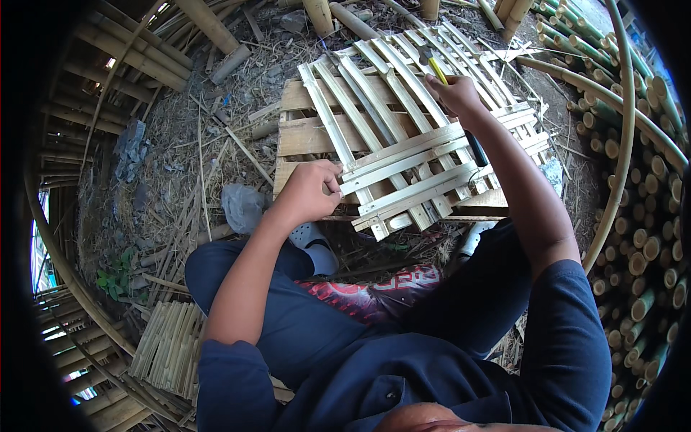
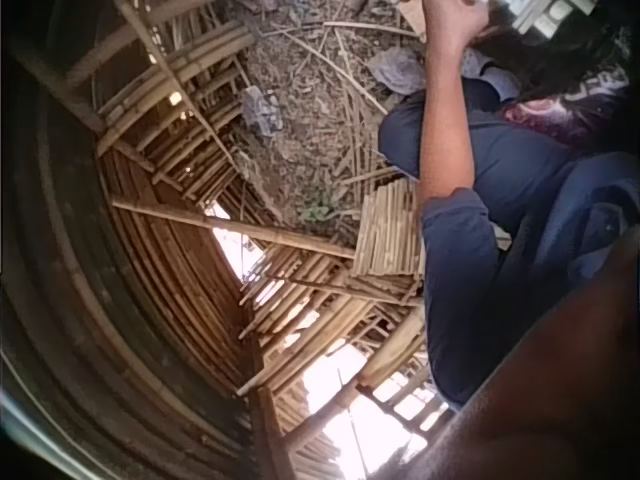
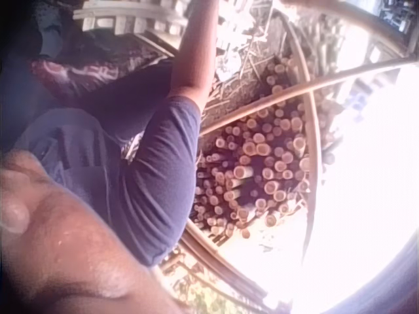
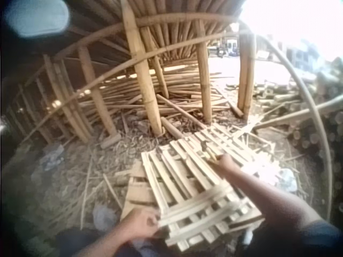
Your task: The person constructs a bamboo mat by positioning thin bamboo strips over a wooden frame and securing them using a hammer and nails.
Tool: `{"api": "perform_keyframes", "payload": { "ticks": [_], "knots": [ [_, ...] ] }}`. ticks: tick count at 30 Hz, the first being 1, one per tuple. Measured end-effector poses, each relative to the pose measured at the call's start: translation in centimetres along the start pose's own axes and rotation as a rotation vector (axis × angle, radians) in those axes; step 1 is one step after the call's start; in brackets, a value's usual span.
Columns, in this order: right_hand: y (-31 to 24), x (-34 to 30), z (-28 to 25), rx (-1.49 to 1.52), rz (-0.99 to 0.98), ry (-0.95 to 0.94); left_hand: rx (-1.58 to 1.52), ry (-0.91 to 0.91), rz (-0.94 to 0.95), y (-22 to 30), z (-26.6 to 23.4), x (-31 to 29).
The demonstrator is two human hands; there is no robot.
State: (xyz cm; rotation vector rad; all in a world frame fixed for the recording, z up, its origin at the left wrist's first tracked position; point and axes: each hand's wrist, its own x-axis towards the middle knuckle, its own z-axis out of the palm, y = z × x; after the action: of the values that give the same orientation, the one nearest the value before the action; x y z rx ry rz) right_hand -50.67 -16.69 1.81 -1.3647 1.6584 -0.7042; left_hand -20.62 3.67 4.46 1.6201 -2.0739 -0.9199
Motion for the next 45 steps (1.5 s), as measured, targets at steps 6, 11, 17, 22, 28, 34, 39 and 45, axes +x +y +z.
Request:
{"api": "perform_keyframes", "payload": {
  "ticks": [6,11,17,22,28,34,39,45],
  "knots": [
    [-2.6,-4.4,-0.8,-0.259,-0.094,-0.293,-0.014,0.001,-0.012,-0.1,-0.2,-0.1],
    [-1.9,-7.8,1.5,-0.35,-0.357,-0.485,-0.107,0.071,-0.04,-0.2,-0.2,0.3],
    [-1.4,-10.1,3.2,-0.355,-0.46,-0.67,-0.116,0.07,-0.066,-0.7,-0.2,0.7],
    [-3.0,-11.5,2.6,-0.433,-0.347,-0.743,-0.113,0.079,-0.064,-0.7,-0.4,0.6],
    [-2.8,-11.8,3.4,-0.665,-0.446,-0.72,-0.138,0.052,-0.109,-1.0,-0.2,0.7],
    [-2.5,-11.4,3.3,-0.615,-0.369,-0.76,-0.111,0.244,-0.106,-1.4,1.0,1.7],
    [-2.5,-11.6,3.1,-0.642,-0.524,-0.789,-0.091,0.254,-0.04,-2.2,2.1,2.6],
    [-3.9,-12.1,3.0,-0.726,-0.441,-0.817,-0.157,0.289,-0.004,-2.2,2.6,3.0]
  ]
}}
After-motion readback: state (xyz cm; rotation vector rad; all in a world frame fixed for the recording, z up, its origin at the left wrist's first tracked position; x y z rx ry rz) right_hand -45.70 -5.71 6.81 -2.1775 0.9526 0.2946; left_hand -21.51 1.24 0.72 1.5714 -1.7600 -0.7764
